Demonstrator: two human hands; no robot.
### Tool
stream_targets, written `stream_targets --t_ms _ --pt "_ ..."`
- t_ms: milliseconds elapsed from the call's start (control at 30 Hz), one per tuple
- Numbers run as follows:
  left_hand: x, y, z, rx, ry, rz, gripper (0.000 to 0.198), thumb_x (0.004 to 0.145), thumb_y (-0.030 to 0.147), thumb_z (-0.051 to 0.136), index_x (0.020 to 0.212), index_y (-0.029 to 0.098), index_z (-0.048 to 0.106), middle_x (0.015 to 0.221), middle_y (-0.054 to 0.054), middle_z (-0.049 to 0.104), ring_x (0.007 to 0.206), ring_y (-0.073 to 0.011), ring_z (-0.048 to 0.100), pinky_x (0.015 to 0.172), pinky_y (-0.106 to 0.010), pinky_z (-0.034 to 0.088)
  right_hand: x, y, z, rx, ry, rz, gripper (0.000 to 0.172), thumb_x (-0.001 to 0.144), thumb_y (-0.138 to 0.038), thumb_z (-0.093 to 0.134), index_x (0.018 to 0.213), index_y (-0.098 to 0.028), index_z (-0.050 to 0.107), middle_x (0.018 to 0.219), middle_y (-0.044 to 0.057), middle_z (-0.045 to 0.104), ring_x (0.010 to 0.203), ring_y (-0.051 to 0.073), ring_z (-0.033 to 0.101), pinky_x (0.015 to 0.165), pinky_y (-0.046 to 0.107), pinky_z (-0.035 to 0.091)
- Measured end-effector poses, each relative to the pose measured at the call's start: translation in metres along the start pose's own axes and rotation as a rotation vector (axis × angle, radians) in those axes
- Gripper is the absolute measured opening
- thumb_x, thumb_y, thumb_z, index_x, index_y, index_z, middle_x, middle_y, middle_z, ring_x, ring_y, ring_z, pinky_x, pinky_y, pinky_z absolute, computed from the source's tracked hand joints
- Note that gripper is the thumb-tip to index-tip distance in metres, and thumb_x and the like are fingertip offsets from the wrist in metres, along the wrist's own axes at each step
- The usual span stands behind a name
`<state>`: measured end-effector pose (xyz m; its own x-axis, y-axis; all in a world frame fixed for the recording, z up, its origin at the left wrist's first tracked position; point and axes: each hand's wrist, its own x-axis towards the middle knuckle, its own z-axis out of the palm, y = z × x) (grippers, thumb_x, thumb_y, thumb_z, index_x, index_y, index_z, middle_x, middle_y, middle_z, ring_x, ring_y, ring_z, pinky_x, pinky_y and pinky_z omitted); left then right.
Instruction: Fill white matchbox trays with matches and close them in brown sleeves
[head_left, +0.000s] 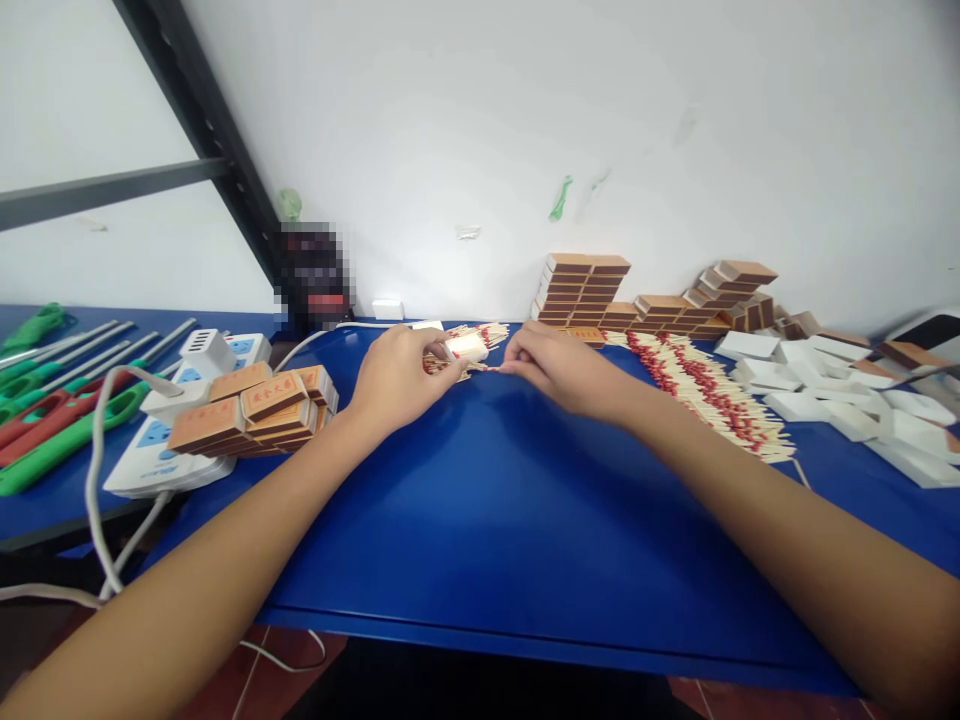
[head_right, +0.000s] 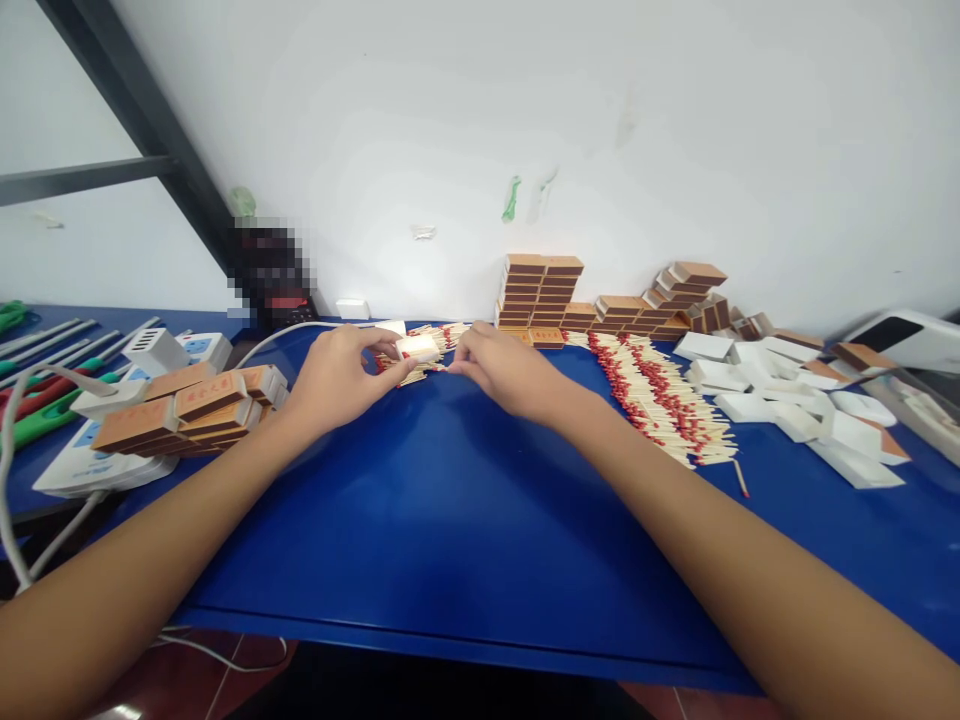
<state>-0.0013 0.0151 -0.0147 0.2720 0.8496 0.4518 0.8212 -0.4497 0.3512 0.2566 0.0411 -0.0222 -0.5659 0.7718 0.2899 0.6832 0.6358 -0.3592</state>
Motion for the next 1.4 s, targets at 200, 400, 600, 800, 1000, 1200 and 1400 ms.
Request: stream_targets --t_ms 200,400,600,800,1000,1200,1400 --pt "-0.003 0.006 0.004 -0.036 -0.114 0.156 0.023 0.096 0.043 0.075 0.099 0.022 0.083 0.096 -0.008 0.082 0.089 -0.0268 0.071 0.077 -0.037 0.05 -0.003 -0.003 -0.012 -0.078 0.061 0.004 0.011 0.106 -0.03 0.06 0.099 -0.022 0.061 0.102 0.009 0.064 0.086 0.023 0.059 0.076 0.034 0.042" --pt "-0.007 0.013 0.007 -0.148 -0.122 0.263 0.018 0.099 0.04 0.074 0.098 0.024 0.08 0.098 -0.004 0.083 0.093 -0.0245 0.072 0.082 -0.036 0.051 -0.005 -0.018 0.003 -0.047 0.011 -0.041 0.015 0.109 -0.035 0.058 0.1 -0.023 0.06 0.107 0.008 0.065 0.087 0.022 0.061 0.076 0.034 0.042" --pt "-0.006 0.01 0.007 -0.15 -0.096 0.207 0.019 0.096 0.04 0.078 0.103 0.024 0.083 0.102 -0.005 0.084 0.091 -0.0249 0.073 0.081 -0.036 0.052 -0.003 -0.015 -0.007 -0.009 0.158 -0.036 0.017 0.107 -0.034 0.056 0.095 -0.023 0.06 0.095 0.007 0.066 0.082 0.022 0.058 0.075 0.035 0.04" --pt "0.0 0.005 -0.002 -0.062 0.021 0.029 0.025 0.096 0.04 0.076 0.112 0.023 0.084 0.103 -0.006 0.086 0.094 -0.0287 0.075 0.085 -0.04 0.055 -0.001 -0.01 -0.001 0.075 0.359 0.092 0.024 0.107 -0.038 0.055 0.09 -0.023 0.062 0.082 0.005 0.063 0.076 0.021 0.056 0.072 0.035 0.042" --pt "0.002 0.004 -0.006 -0.06 0.111 -0.071 0.027 0.096 0.038 0.078 0.116 0.021 0.084 0.106 -0.005 0.086 0.096 -0.0288 0.077 0.09 -0.041 0.057 0.0 -0.004 0.034 0.049 0.132 0.059 0.01 0.1 -0.029 0.069 0.103 -0.02 0.072 0.1 0.007 0.069 0.085 0.021 0.062 0.08 0.035 0.046" --pt "0.0 0.005 -0.002 -0.025 0.11 -0.079 0.026 0.095 0.036 0.078 0.118 0.023 0.084 0.105 -0.004 0.086 0.097 -0.0287 0.077 0.091 -0.041 0.056 0.014 -0.003 0.049 0.012 0.151 0.103 0.007 0.1 -0.026 0.072 0.099 -0.02 0.069 0.101 0.007 0.068 0.086 0.021 0.062 0.078 0.034 0.045" --pt "0.0 0.003 0.0 -0.008 0.093 -0.079 0.027 0.094 0.037 0.081 0.115 0.021 0.084 0.106 -0.004 0.087 0.095 -0.0289 0.076 0.091 -0.041 0.056 0.012 -0.003 0.039 -0.037 0.045 0.149 0.008 0.104 -0.022 0.065 0.096 -0.02 0.065 0.103 0.009 0.068 0.089 0.023 0.062 0.079 0.035 0.044"
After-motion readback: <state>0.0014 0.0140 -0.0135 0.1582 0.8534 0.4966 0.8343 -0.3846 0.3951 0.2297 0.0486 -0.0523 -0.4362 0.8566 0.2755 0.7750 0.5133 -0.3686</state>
